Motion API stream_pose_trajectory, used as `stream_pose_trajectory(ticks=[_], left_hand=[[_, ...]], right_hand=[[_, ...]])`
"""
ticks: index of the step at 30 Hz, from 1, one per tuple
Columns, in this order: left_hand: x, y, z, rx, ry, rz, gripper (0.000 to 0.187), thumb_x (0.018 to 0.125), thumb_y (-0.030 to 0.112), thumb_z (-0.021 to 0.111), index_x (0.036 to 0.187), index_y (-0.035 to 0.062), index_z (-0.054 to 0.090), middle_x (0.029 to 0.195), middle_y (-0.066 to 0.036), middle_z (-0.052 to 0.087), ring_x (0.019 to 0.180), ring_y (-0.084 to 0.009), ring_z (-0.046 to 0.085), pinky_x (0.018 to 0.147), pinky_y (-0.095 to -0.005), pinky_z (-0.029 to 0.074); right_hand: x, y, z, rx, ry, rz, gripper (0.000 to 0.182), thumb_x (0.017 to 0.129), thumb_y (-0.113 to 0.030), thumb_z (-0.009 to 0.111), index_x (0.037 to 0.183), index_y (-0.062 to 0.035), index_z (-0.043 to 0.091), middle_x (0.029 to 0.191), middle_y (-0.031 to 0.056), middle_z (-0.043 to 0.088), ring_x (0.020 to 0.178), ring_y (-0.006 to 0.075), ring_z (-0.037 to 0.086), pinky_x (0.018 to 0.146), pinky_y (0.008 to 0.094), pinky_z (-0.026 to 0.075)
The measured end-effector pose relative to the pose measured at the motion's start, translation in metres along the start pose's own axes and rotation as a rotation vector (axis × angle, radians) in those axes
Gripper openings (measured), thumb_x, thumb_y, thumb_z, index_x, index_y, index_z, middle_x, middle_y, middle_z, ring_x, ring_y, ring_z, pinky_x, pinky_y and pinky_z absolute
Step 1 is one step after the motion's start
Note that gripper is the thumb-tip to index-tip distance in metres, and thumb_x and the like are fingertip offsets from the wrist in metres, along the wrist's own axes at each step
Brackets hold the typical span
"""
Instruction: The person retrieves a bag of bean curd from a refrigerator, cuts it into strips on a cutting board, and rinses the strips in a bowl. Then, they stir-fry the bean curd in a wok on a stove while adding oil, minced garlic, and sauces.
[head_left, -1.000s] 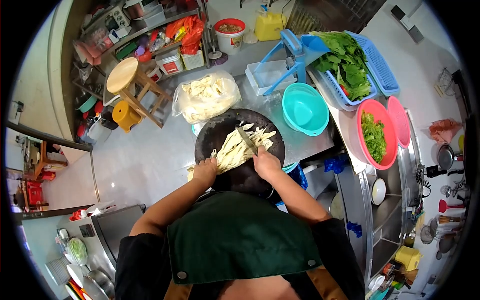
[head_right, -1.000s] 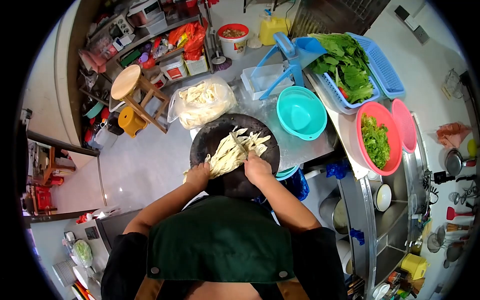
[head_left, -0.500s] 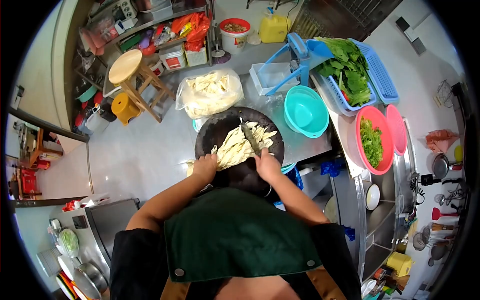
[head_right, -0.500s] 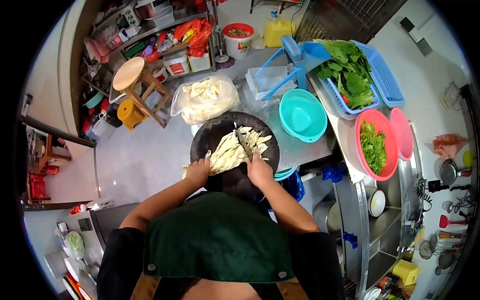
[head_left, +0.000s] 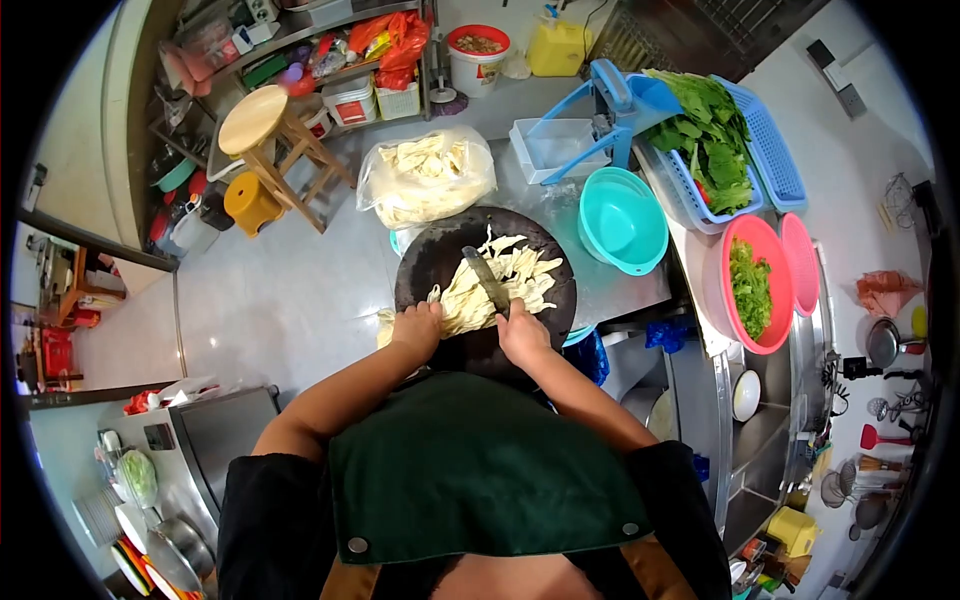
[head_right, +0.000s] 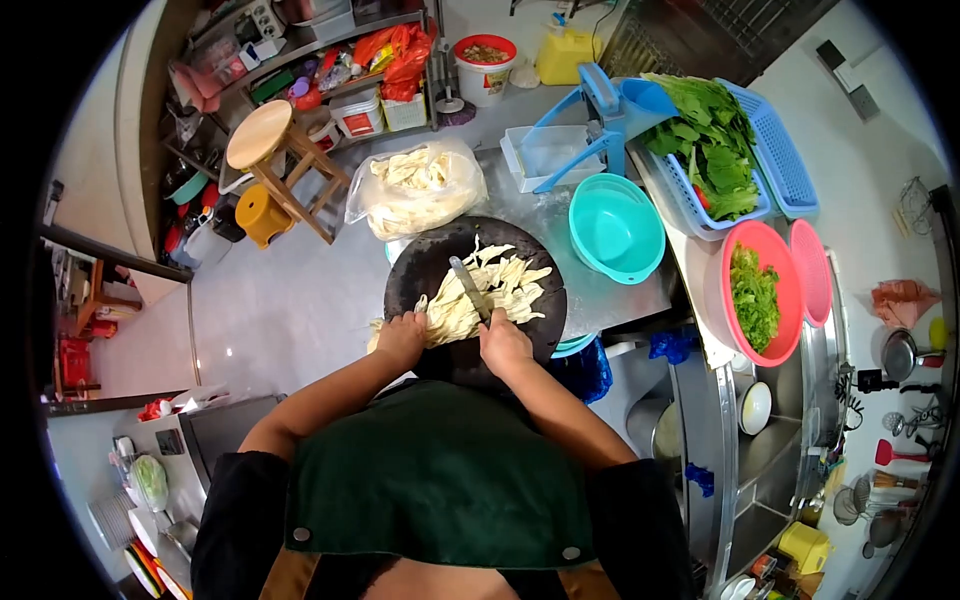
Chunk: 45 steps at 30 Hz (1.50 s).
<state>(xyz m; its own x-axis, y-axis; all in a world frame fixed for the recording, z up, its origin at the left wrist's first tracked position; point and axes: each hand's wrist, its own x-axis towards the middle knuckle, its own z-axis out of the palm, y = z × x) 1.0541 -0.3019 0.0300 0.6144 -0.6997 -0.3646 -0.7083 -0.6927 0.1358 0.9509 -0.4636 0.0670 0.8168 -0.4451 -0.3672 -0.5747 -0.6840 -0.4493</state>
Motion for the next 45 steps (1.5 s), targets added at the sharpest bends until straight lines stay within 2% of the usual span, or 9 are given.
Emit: stream_pose_trajectory(ticks=[5,10,18,21,28,31,36,41,45], left_hand=[[-0.004,0.002,-0.006,0.027,-0.038,-0.003,0.020,0.078,0.012,0.047,0.096,0.0052,0.045,0.095,-0.012,0.053,0.089,-0.0269,0.055,0.074,-0.0372,0.044],[-0.002,0.001,-0.002,0.036,0.018,0.011,0.019,0.076,0.011,0.048,0.094,0.0048,0.043,0.092,-0.013,0.053,0.086,-0.0278,0.055,0.071,-0.0391,0.045],[-0.002,0.001,0.000,0.050,0.003,-0.005,0.020,0.078,0.013,0.047,0.096,0.0049,0.045,0.093,-0.012,0.053,0.086,-0.0263,0.055,0.071,-0.0381,0.044],[-0.002,0.002,0.000,0.045,0.019,-0.009,0.020,0.078,0.013,0.046,0.096,0.0051,0.045,0.092,-0.012,0.053,0.085,-0.0261,0.055,0.071,-0.0379,0.044],[-0.001,0.005,0.003,0.082,0.047,-0.004,0.017,0.077,0.012,0.047,0.093,0.0055,0.044,0.091,-0.012,0.053,0.085,-0.0270,0.056,0.070,-0.0392,0.045],[-0.001,-0.001,-0.003,0.013,0.028,-0.024,0.023,0.073,0.011,0.051,0.094,0.0047,0.044,0.094,-0.014,0.054,0.087,-0.0285,0.056,0.073,-0.0392,0.045],[0.012,-0.018,-0.017,-0.561,-0.192,-0.173,0.031,0.067,0.009,0.053,0.096,-0.0006,0.045,0.092,-0.022,0.056,0.091,-0.0351,0.054,0.078,-0.0394,0.042],[0.024,0.014,-0.045,-0.559,0.045,-0.027,0.026,0.069,0.007,0.049,0.092,-0.0017,0.043,0.091,-0.023,0.054,0.090,-0.0372,0.052,0.076,-0.0415,0.042],[0.044,0.026,-0.010,-0.328,0.110,-0.142,0.027,0.072,0.006,0.049,0.097,0.0011,0.039,0.098,-0.019,0.050,0.092,-0.0354,0.049,0.077,-0.0415,0.041]], right_hand=[[-0.008,-0.005,-0.038,-0.023,-0.061,-0.105,0.030,0.083,-0.024,0.046,0.096,0.0017,0.040,0.081,0.0237,0.058,0.077,0.0383,0.057,0.070,0.0446,0.044],[-0.035,0.023,0.008,-0.043,-0.052,-0.037,0.024,0.083,-0.022,0.045,0.090,-0.0003,0.037,0.075,0.0242,0.058,0.069,0.0408,0.057,0.064,0.0479,0.044],[-0.049,-0.013,-0.030,0.083,0.019,-0.169,0.032,0.083,-0.022,0.046,0.100,0.0038,0.036,0.073,0.0266,0.056,0.069,0.0419,0.054,0.063,0.0479,0.042],[-0.034,-0.019,-0.009,0.067,-0.108,-0.125,0.029,0.083,-0.022,0.045,0.096,0.0028,0.038,0.075,0.0259,0.057,0.073,0.0409,0.055,0.066,0.0469,0.043],[-0.022,-0.019,0.025,0.051,-0.097,-0.137,0.028,0.081,-0.021,0.048,0.095,0.0016,0.039,0.075,0.0245,0.058,0.071,0.0401,0.056,0.066,0.0459,0.044],[-0.030,-0.007,0.021,0.068,-0.084,-0.143,0.028,0.081,-0.022,0.048,0.094,0.0006,0.039,0.077,0.0250,0.058,0.073,0.0406,0.056,0.066,0.0466,0.043],[-0.032,0.017,0.014,0.057,-0.063,-0.109,0.032,0.081,-0.024,0.049,0.098,0.0008,0.039,0.079,0.0256,0.057,0.075,0.0409,0.055,0.067,0.0473,0.043],[-0.018,0.031,-0.009,0.120,0.107,-0.041,0.032,0.080,-0.025,0.050,0.094,0.0023,0.043,0.073,0.0281,0.056,0.074,0.0437,0.054,0.069,0.0478,0.043],[-0.020,0.029,-0.031,0.099,0.151,-0.079,0.031,0.080,-0.023,0.049,0.098,0.0016,0.042,0.072,0.0245,0.057,0.070,0.0402,0.056,0.064,0.0469,0.044]])
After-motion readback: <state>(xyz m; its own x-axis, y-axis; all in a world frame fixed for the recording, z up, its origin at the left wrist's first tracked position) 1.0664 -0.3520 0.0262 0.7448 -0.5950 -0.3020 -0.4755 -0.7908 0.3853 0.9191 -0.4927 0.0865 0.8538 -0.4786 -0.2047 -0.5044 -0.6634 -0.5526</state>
